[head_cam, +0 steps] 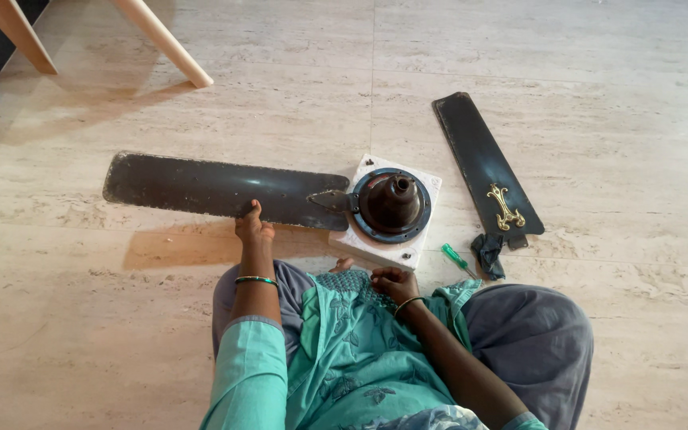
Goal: The person sits on the floor and cleans a ceiling fan motor housing and a fan blade with a cloth. They then attach the blade to the motor housing and use a screwdriver to tighten the mounting screw.
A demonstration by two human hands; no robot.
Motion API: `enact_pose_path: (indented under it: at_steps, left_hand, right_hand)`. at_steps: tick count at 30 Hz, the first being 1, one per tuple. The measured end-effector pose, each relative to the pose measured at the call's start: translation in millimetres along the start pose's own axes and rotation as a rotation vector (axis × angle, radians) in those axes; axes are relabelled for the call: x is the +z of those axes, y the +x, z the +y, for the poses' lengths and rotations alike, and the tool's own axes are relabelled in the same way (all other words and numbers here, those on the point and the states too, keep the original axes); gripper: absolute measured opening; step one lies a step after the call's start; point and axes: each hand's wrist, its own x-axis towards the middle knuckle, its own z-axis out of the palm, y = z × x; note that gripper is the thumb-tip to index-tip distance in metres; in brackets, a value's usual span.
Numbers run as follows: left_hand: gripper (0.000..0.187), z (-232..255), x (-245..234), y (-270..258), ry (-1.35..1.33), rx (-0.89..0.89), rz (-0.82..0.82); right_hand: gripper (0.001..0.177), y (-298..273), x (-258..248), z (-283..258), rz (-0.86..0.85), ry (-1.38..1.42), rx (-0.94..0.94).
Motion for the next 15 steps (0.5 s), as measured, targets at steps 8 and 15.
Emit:
enact_pose_path:
  at_steps: [8, 15]
  left_hand:
    - [0.043, 5.4, 0.0, 10.0, 0.079, -0.107, -0.097]
    - [0.054, 5.5, -2.8, 14.2, 0.1, -0.109, 0.033]
  right_hand:
    - [0.023, 1.5, -5.8, 1.4, 0.022, 0.024, 0.086]
    - [0.029, 5.2, -4.3, 0.5, 0.016, 0.068, 0.161]
